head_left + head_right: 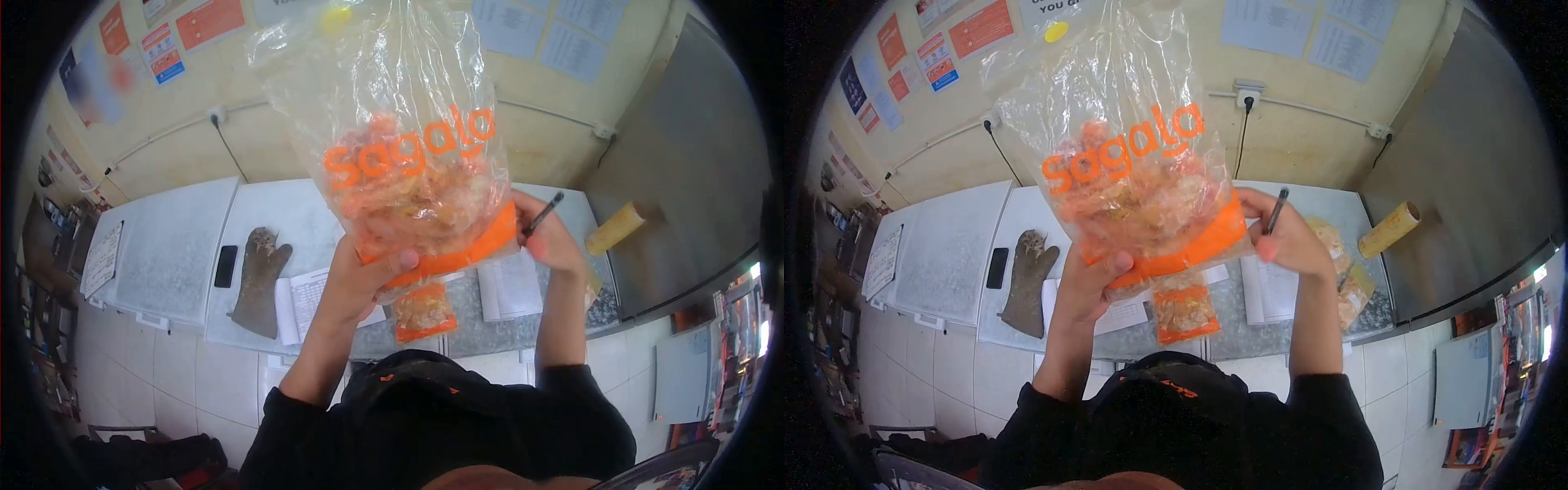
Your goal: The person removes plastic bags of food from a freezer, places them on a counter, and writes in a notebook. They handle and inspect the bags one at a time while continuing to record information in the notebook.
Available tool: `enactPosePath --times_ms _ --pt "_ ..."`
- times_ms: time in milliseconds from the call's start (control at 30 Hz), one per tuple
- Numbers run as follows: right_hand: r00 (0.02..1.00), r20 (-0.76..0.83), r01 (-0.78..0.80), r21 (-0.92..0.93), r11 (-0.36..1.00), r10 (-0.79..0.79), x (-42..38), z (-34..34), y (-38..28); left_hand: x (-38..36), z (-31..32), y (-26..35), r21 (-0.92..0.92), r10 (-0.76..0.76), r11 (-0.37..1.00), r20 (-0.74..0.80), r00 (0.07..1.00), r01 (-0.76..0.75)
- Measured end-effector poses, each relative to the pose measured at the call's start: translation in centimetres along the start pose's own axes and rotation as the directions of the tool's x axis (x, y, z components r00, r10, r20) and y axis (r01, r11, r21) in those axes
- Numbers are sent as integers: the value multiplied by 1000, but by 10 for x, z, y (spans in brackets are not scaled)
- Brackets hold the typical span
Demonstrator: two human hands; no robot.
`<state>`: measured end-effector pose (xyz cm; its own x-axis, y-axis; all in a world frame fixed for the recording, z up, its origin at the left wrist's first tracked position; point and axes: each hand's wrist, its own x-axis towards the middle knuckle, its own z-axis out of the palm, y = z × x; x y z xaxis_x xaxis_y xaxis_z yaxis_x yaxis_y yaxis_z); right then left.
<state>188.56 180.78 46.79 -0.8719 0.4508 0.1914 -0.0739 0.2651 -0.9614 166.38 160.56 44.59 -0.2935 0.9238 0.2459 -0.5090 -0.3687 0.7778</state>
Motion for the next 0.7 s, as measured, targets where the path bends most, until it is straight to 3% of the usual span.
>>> enactPosePath --times_ms 67,200,700 --pt "992 -61 112 27 993 -111 -9 9 4 4 5 -4 -4 -6 1000 15 1000 6" --pt "985 -140 123 159 980 -101 -24 10 4 8 11 -16 10 -9 1000 72 997 8" --pt "942 -245 257 90 962 -228 -24 6 11 10 27 -6 111 106 987 124 987 -120"
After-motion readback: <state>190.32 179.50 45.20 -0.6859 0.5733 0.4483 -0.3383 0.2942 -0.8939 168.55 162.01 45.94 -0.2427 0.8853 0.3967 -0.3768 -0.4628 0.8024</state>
